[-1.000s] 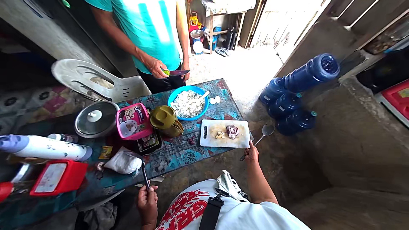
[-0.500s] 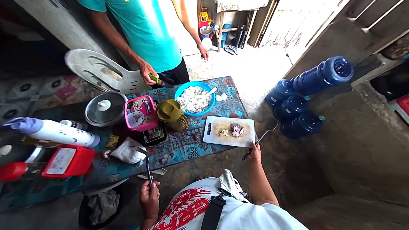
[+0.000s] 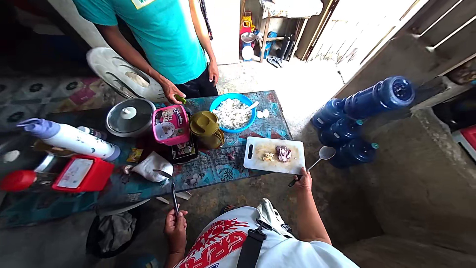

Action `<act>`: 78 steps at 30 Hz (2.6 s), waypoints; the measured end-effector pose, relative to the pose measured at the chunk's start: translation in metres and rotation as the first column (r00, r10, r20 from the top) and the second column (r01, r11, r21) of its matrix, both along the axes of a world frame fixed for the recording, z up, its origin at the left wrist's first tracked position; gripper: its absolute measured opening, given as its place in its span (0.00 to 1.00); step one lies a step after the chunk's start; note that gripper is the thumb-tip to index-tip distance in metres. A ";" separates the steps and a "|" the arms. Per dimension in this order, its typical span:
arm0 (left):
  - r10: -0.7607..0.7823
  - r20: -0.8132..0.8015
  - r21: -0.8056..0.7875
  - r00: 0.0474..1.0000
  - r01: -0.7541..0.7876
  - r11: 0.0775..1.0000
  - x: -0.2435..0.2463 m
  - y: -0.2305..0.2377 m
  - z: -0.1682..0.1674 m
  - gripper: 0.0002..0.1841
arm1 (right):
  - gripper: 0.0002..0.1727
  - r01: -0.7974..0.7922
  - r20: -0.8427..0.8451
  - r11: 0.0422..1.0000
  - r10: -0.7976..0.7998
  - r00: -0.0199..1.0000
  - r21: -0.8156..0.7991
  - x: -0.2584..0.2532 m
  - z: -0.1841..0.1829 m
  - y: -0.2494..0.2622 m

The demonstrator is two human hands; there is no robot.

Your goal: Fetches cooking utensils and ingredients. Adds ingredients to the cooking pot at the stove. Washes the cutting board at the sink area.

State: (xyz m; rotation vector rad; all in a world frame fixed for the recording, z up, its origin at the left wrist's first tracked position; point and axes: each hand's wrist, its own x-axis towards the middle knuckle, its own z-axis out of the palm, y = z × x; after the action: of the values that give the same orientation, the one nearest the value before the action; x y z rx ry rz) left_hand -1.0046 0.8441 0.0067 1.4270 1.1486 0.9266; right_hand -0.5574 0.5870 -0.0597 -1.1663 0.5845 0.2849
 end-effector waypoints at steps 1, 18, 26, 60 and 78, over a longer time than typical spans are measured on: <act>0.003 0.000 -0.004 1.000 -0.003 1.000 -0.001 -0.001 -0.001 0.19 | 0.09 -0.008 0.005 1.000 0.008 1.000 -0.007 0.001 0.005 -0.002; 0.171 0.138 -0.309 0.976 -0.121 0.943 -0.016 -0.009 0.030 0.07 | 0.11 -0.479 0.202 0.876 0.478 0.855 -0.048 -0.020 0.183 0.061; 0.248 0.127 -0.308 0.960 -0.200 0.930 -0.053 -0.001 0.092 0.21 | 0.11 -0.844 0.291 0.536 0.804 0.518 0.019 -0.097 0.216 0.196; 0.888 0.225 -0.298 -0.401 -0.896 -0.328 -0.234 -0.395 0.185 0.19 | 0.17 -0.135 0.465 -0.987 0.163 -0.870 0.093 -0.670 0.223 0.218; 0.756 -0.031 0.070 -0.654 -0.756 -0.651 -0.314 -0.562 0.234 0.25 | 0.20 -0.112 0.525 -0.981 0.180 -0.832 0.159 -0.865 0.255 0.062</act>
State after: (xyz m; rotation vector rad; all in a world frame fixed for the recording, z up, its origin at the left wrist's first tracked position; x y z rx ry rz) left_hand -1.3182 0.2817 0.2411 -0.6031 2.6508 2.1252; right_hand -1.4221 0.6492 0.1953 -0.2180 -1.4600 2.6161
